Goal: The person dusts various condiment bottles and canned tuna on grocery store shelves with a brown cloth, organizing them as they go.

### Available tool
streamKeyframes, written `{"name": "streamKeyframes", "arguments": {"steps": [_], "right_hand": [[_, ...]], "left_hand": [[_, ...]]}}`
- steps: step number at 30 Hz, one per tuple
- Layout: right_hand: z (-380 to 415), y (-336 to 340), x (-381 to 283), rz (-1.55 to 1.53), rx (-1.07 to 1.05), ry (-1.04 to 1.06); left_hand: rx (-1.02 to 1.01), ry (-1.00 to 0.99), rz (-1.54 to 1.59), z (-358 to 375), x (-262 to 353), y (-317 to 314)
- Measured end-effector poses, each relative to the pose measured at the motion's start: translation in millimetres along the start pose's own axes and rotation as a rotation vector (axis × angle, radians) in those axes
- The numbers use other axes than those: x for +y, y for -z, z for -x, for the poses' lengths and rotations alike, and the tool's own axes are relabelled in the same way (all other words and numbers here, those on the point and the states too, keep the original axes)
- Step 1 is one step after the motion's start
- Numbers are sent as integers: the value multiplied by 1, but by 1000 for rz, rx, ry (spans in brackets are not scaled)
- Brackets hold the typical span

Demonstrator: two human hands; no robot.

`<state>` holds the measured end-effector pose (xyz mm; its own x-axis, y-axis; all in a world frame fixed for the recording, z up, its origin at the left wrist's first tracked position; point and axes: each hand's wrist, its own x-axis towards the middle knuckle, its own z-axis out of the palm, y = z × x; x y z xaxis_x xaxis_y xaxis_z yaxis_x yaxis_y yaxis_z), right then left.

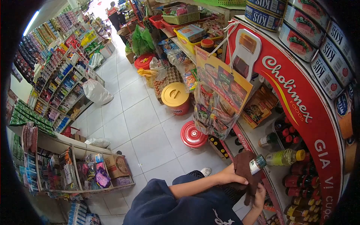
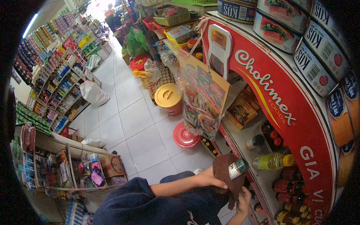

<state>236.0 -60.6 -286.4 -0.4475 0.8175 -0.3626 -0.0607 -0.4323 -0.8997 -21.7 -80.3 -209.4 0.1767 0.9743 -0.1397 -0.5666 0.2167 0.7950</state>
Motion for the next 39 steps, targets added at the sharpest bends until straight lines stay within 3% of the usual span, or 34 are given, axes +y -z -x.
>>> {"name": "streamKeyframes", "arguments": {"steps": [2, 5, 8, 11, 13, 16, 17, 23, 26, 31, 33, 36, 38, 39], "right_hand": [[8, 10, 3, -302, 147, 297], [10, 5, -21, -557, 413, 347], [6, -35, -53, -480, 449, 406], [-3, -79, -69, -383, 443, 464], [-6, -101, -74, -337, 451, 494], [3, -145, -113, -378, 578, 412], [2, -142, -112, -363, 578, 412], [2, -111, -97, -226, 498, 459], [3, -98, -97, -164, 440, 477], [10, -83, -100, -83, 352, 511], [14, -83, -103, -52, 326, 535], [17, -96, -125, 17, 336, 624], [21, -98, -130, -3, 292, 642], [23, -93, -130, -45, 242, 631]], "left_hand": [[-35, -42, -57, -2, -4, 2], [-137, -47, -159, -7, -21, 1], [-261, 53, -151, -6, -36, -23], [-20, -571, -760, -4, -42, -52], [-20, -768, -1102, -9, -32, -57], [-115, -552, -1014, -6, -29, -59], [-134, -612, -1014, -8, -27, -57], [-291, -261, -843, -1, -8, -50], [-104, -438, -652, -5, -33, -45], [147, -278, -854, 12, -29, -50], [-172, -50, -1027, 12, -19, -46], [-148, 154, -733, 15, 17, -52], [-217, 212, -535, 13, 1, -50], [-319, 280, -582, 8, -12, -44]]}}
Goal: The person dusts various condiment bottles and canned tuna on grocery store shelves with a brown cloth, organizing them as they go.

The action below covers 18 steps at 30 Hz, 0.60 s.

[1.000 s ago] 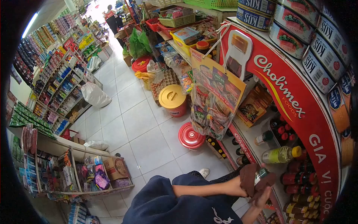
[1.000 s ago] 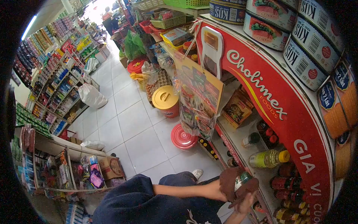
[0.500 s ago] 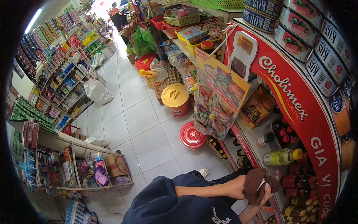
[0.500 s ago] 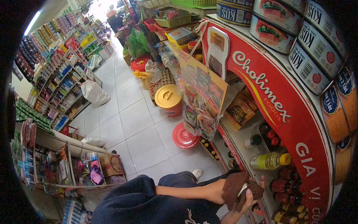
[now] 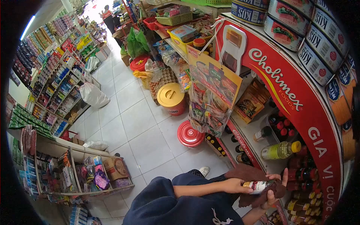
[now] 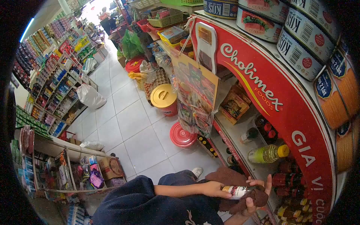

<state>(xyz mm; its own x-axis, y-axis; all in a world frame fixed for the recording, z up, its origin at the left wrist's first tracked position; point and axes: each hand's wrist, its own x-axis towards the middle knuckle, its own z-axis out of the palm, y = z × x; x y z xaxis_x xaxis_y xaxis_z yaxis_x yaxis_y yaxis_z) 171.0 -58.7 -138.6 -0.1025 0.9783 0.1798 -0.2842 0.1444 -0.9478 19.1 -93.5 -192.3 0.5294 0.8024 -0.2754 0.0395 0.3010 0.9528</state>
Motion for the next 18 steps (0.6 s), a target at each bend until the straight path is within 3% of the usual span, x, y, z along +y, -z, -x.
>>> {"name": "streamKeyframes", "arguments": {"steps": [3, 4, 7, 10, 14, 15, 16, 17, 18], "right_hand": [[1, 12, -1, -157, -139, -15], [2, 15, -1, -188, -174, -35], [5, 52, 16, -213, -301, -77], [3, 61, 7, -62, -305, -231], [2, 38, 20, -290, 28, -242], [4, 32, 30, -461, 291, -348], [4, 32, 32, -556, 175, -397], [0, 17, 22, -649, 57, -443], [2, 13, 22, -571, 69, -455]], "left_hand": [[-322, 77, 746, -14, -30, -10], [-306, -14, 940, -17, -31, -22], [-302, 100, 912, -13, -31, -23], [-203, 52, 553, -17, -37, -15], [17, -37, 429, -9, -23, -13], [79, -74, 400, -7, -20, -15], [157, -210, 409, -9, -17, -16], [316, -206, 306, -14, -25, -19], [368, -198, 303, -14, -24, -16]]}}
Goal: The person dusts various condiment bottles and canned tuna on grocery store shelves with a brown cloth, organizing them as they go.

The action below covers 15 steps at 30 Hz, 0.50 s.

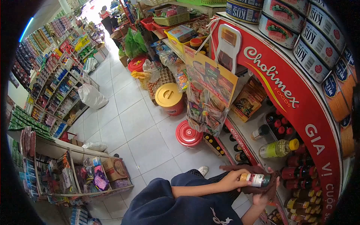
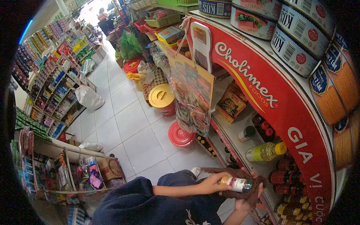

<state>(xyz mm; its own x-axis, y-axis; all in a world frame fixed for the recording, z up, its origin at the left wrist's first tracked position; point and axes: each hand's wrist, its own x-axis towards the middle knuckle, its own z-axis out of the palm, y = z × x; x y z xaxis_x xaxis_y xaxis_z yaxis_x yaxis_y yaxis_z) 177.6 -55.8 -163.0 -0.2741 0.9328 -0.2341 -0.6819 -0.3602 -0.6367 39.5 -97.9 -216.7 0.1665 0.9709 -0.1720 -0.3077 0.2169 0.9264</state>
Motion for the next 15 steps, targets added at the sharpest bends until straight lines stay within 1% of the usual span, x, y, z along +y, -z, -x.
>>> {"name": "streamKeyframes", "arguments": {"steps": [1, 2, 3, 4, 5, 6, 7, 8, 10, 12, 13, 14, 15], "right_hand": [[3, -1, 4, 77, 12, 10], [6, -2, 10, 154, 25, 19], [9, -3, 15, 231, 39, 27], [10, -6, 17, 207, 28, 44], [10, -13, 22, 333, 49, 152], [10, -23, 27, 459, 69, 259], [10, -29, 30, 586, 88, 365], [11, -31, 31, 611, 77, 395], [11, -37, 29, 659, 48, 460], [7, -27, 31, 646, 1, 508], [4, -19, 27, 611, -106, 434], [3, -10, 23, 575, -211, 362], [2, -14, 19, 541, -313, 288]], "left_hand": [[52, -1, -9, -1, 3, 3], [130, 43, -113, -1, 6, 6], [155, -7, -156, -1, 4, 7], [180, -57, -199, -2, 1, 8], [205, -107, -241, -2, -1, 9], [159, 18, -271, 0, 8, 8], [101, 22, -126, -3, -5, 7], [45, 25, 21, -8, -14, 3], [-242, 433, 198, -13, -26, 13], [-467, 621, 504, -3, 8, 13], [-581, 713, 651, -1, 17, 14], [-606, 726, 777, 1, -2, 7], [-631, 738, 906, 6, 4, -2]]}}
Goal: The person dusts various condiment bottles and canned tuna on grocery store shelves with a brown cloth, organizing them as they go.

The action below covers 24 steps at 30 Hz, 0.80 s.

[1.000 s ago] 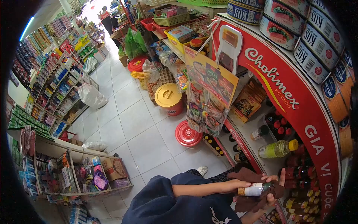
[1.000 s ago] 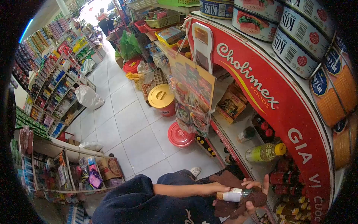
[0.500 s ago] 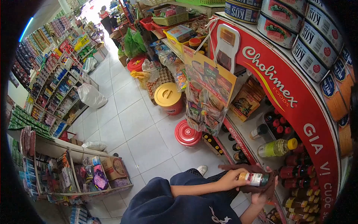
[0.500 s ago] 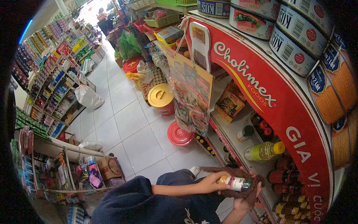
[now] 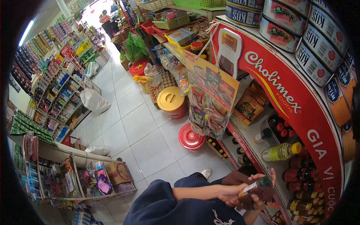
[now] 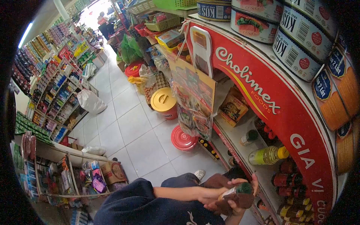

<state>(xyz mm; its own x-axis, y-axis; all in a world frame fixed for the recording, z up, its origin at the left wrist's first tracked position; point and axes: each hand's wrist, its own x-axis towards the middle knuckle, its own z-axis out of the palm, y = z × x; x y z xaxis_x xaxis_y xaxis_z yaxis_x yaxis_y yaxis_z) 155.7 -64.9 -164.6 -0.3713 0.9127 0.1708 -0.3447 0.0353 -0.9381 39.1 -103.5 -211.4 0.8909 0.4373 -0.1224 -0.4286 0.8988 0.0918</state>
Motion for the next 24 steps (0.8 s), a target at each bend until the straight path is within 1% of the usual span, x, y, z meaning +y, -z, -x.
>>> {"name": "streamKeyframes", "arguments": {"steps": [1, 4, 5, 7, 8, 10, 11, 12, 13, 14, 15, 16, 17, 18, 19, 20, 21, 22, 23, 24], "right_hand": [[-6, -3, -6, -89, 0, -1], [23, 39, 31, -296, 251, -359], [18, 36, 17, -242, 156, -468], [20, 35, 26, -85, 70, -467], [21, 30, 27, -9, 32, -468], [23, 16, 29, -45, 106, -456], [24, 10, 30, -67, 144, -452], [25, 8, 31, -72, 183, -424], [26, 5, 33, -77, 221, -396], [26, 3, 35, -79, 257, -367], [24, 0, 40, -79, 289, -295], [24, -4, 39, -116, 299, -274], [24, -10, 38, -152, 310, -251], [24, -15, 36, -186, 318, -225], [25, -18, 34, -159, 313, -213], [26, -18, 32, -115, 377, -300], [28, -19, 30, -74, 441, -386], [30, -18, 31, -34, 506, -470], [37, -10, 47, 4, 525, -426], [41, -2, 58, 45, 395, -396]], "left_hand": [[-27, 39, -1, 4, 0, -10], [183, -26, -214, -4, 1, -5], [322, -93, -307, -12, 3, 3], [438, -417, -595, -18, 0, 15], [477, -618, -631, -15, -2, 8], [537, -421, -892, -5, 10, 29], [566, -512, -1271, -13, 11, 71], [582, -596, -1653, -1, 23, 48], [727, -396, -1736, 8, 38, 21], [838, -457, -1775, 10, 44, 13], [893, -445, -1794, 14, 52, 1], [945, -435, -1811, 18, 60, -10], [923, -503, -1806, 23, 62, -17], [917, -494, -1841, 27, 62, -25], [912, -486, -1876, 32, 61, -34], [907, -474, -1913, 38, 60, -38], [859, -528, -1940, 43, 60, -38], [845, -609, -1833, 46, 61, -40], [830, -684, -1721, 50, 62, -43], [815, -754, -1606, 51, 63, -44]]}}
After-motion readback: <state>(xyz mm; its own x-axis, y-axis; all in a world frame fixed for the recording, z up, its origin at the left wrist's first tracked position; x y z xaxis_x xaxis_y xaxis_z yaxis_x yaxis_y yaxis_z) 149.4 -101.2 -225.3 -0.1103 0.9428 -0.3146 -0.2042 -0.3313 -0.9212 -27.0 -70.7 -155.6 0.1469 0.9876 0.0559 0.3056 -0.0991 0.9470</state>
